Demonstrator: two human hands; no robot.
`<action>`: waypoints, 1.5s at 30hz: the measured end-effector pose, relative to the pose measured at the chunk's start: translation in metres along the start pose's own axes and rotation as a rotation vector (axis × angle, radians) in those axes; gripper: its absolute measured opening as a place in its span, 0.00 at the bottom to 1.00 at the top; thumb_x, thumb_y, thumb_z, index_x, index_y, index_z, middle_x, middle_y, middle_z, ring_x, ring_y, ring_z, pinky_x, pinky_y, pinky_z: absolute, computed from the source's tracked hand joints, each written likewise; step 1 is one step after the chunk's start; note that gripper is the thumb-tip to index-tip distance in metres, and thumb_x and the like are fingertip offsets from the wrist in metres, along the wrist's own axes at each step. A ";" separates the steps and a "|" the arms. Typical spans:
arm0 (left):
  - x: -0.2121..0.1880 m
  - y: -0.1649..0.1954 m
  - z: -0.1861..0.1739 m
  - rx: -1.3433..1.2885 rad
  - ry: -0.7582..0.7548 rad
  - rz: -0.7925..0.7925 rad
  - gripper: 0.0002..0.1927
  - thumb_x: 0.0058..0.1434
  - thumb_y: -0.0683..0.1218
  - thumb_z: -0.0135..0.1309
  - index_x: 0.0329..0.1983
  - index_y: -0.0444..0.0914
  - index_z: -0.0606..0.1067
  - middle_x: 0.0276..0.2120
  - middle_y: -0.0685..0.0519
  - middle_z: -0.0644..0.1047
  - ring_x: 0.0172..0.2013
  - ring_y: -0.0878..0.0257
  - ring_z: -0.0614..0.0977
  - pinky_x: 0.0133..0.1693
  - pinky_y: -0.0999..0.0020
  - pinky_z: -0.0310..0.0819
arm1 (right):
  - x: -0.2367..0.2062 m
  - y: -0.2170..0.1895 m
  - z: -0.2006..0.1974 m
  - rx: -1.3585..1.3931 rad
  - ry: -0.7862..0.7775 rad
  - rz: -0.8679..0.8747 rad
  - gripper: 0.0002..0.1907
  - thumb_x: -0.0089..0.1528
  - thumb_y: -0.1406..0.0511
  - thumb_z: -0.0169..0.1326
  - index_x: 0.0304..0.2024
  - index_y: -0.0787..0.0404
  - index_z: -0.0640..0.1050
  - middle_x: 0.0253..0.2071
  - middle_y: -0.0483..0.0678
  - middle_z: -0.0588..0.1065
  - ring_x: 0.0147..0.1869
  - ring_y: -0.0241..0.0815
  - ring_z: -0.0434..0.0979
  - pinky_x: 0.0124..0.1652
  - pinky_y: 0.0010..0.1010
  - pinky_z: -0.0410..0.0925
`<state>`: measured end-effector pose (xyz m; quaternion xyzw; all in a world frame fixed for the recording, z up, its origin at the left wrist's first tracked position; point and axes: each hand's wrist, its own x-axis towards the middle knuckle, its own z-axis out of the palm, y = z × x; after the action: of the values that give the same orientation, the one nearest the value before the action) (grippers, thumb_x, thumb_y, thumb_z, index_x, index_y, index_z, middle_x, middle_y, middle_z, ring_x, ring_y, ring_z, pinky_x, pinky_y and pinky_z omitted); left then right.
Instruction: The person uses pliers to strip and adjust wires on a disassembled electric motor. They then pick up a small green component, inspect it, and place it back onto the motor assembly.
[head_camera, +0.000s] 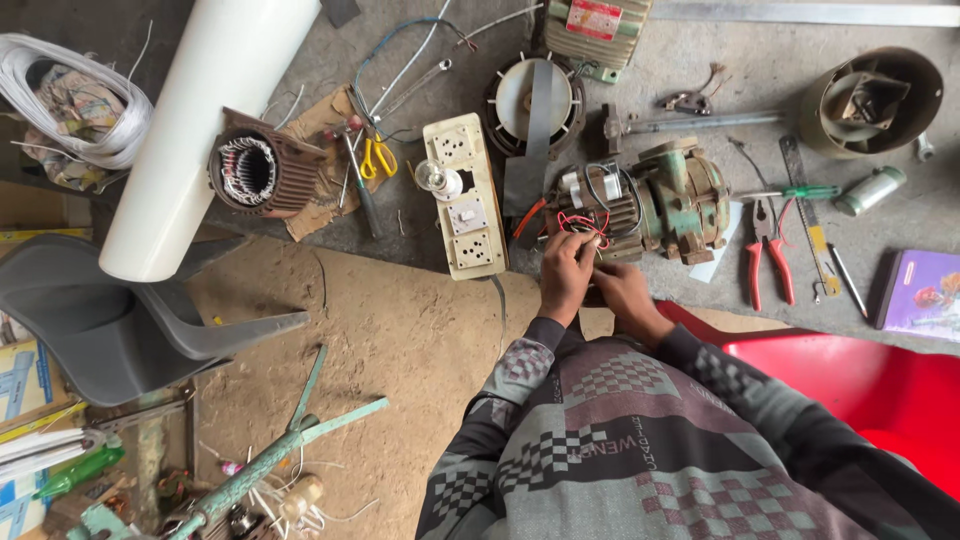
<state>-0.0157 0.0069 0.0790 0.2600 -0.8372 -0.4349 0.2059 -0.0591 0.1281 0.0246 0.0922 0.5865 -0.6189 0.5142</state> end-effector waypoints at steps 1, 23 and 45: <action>0.000 -0.002 -0.003 0.009 -0.011 0.019 0.07 0.65 0.43 0.60 0.43 0.35 0.81 0.36 0.47 0.79 0.41 0.50 0.80 0.44 0.57 0.75 | -0.012 -0.012 -0.004 -0.187 0.054 -0.081 0.14 0.69 0.65 0.52 0.52 0.69 0.79 0.42 0.54 0.81 0.36 0.40 0.84 0.36 0.33 0.77; -0.016 -0.033 -0.026 0.115 -0.023 0.075 0.13 0.62 0.40 0.59 0.50 0.37 0.81 0.36 0.49 0.78 0.41 0.53 0.80 0.44 0.59 0.77 | -0.006 -0.072 0.013 -0.784 0.121 -0.371 0.14 0.66 0.63 0.57 0.50 0.64 0.83 0.36 0.48 0.83 0.32 0.31 0.78 0.31 0.26 0.71; -0.008 -0.045 -0.022 0.069 -0.022 0.099 0.11 0.66 0.47 0.60 0.48 0.37 0.81 0.37 0.51 0.79 0.40 0.55 0.79 0.44 0.60 0.76 | -0.031 -0.098 0.020 -1.156 0.020 -0.886 0.11 0.67 0.64 0.57 0.48 0.66 0.81 0.45 0.56 0.81 0.37 0.46 0.83 0.37 0.34 0.78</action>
<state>0.0145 -0.0233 0.0519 0.2204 -0.8656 -0.3980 0.2089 -0.1081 0.1073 0.1142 -0.4347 0.8066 -0.3596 0.1764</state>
